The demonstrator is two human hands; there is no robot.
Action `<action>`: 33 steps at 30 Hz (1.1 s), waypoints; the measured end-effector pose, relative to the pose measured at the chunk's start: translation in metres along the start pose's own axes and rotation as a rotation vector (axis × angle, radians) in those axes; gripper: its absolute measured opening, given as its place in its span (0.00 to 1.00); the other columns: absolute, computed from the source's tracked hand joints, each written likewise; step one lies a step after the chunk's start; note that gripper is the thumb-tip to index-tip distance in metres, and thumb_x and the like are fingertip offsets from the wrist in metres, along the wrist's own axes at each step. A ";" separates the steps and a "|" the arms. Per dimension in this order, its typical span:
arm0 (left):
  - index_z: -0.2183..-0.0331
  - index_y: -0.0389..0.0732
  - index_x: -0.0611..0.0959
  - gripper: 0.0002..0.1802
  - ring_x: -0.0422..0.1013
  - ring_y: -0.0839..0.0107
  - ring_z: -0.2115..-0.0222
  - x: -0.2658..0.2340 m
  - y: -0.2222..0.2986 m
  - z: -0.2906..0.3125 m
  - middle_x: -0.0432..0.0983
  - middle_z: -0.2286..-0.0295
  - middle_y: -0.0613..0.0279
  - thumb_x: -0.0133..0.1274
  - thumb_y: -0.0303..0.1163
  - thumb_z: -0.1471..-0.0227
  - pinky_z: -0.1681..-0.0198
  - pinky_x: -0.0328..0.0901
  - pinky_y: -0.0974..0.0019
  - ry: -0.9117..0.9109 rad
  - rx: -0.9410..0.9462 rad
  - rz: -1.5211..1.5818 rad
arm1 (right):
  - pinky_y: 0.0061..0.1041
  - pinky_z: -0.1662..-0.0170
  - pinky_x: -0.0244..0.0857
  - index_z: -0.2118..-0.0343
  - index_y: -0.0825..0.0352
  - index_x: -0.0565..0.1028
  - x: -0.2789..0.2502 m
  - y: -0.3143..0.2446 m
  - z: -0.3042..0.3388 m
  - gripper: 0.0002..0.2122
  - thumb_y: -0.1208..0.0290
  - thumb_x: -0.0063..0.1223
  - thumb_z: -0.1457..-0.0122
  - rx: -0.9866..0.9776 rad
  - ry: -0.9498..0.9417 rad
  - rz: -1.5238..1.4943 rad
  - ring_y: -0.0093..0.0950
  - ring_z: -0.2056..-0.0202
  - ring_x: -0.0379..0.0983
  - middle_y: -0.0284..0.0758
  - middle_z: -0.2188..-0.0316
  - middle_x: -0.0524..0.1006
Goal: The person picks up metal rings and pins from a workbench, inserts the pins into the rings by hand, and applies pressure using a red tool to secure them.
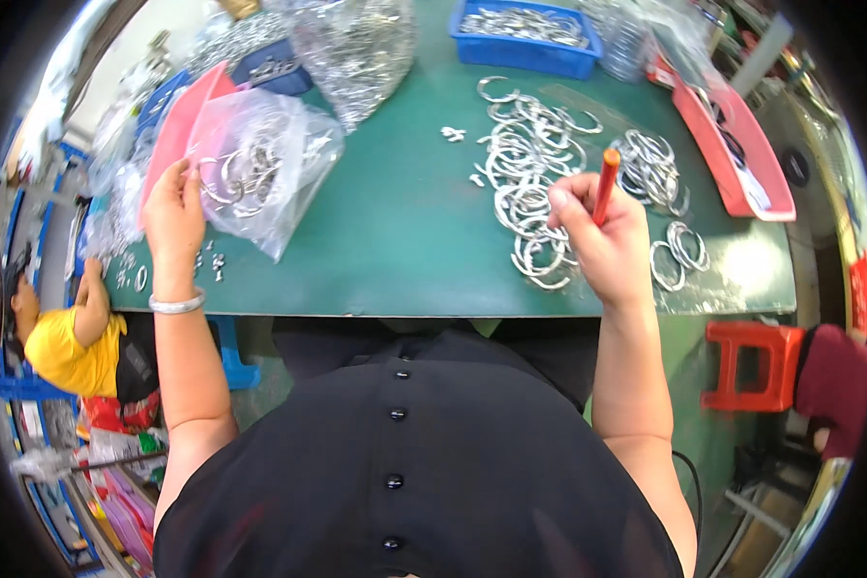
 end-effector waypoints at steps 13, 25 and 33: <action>0.71 0.37 0.78 0.08 0.68 0.73 0.79 0.107 0.177 0.059 0.72 0.77 0.60 0.53 0.29 0.57 0.75 0.63 0.73 -0.528 0.162 0.639 | 0.21 0.75 0.58 0.69 0.70 0.73 -0.046 0.013 -0.004 0.07 0.74 0.51 0.51 -0.111 0.152 0.647 0.22 0.81 0.64 0.34 0.83 0.70; 0.78 0.34 0.78 0.17 0.68 0.70 0.82 0.222 0.242 0.091 0.72 0.84 0.57 0.53 0.41 0.59 0.76 0.63 0.67 -1.093 -0.040 0.518 | 0.18 0.76 0.56 0.70 0.71 0.72 -0.049 0.017 0.013 0.07 0.75 0.52 0.51 -0.152 0.099 0.705 0.18 0.81 0.59 0.32 0.83 0.68; 0.80 0.35 0.77 0.13 0.64 0.70 0.90 0.227 0.242 0.086 0.68 0.88 0.59 0.51 0.36 0.61 0.88 0.59 0.66 -1.137 -0.197 0.637 | 0.24 0.73 0.61 0.71 0.69 0.73 -0.062 0.018 0.020 0.07 0.75 0.53 0.54 -0.112 0.131 0.693 0.30 0.78 0.68 0.38 0.80 0.72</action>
Point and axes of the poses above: each hand's wrist, its own z-axis away from the middle knuckle, its own x-axis out of the palm, y = z × x, the point moved 10 cm from there along -z, towards the middle knuckle
